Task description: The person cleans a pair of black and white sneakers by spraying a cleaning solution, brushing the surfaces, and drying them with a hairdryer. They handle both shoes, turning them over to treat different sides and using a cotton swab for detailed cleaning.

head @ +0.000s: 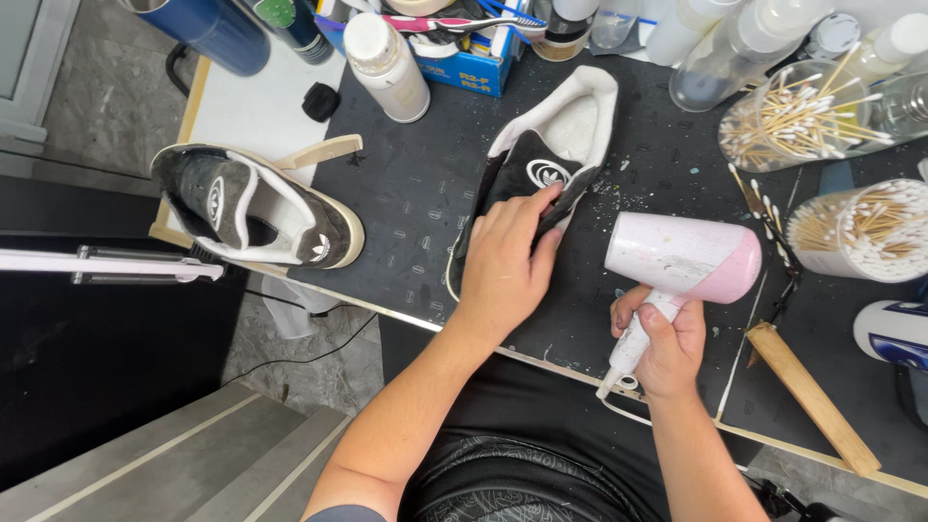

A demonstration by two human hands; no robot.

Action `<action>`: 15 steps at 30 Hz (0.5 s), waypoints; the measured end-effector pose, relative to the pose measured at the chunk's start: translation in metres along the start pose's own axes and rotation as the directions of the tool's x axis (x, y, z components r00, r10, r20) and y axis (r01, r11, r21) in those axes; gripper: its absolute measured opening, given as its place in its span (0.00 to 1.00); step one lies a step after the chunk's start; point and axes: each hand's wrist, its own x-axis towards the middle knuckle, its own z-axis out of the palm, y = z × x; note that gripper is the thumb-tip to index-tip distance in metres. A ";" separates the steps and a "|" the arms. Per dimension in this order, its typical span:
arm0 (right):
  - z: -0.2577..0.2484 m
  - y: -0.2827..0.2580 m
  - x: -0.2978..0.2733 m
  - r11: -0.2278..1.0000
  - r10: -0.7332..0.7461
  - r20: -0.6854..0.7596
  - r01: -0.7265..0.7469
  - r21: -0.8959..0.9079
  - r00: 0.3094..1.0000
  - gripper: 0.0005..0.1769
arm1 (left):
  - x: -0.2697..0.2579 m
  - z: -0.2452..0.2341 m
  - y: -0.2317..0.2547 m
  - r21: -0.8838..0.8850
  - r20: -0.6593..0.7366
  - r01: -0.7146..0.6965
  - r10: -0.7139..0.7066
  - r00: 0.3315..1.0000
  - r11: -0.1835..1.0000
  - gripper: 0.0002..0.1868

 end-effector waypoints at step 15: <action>-0.004 0.008 -0.005 0.982 -0.097 -0.130 0.074 -0.176 0.987 0.14 | 0.012 -0.056 -0.019 0.016 0.244 -0.071 0.065 0.968 0.997 0.17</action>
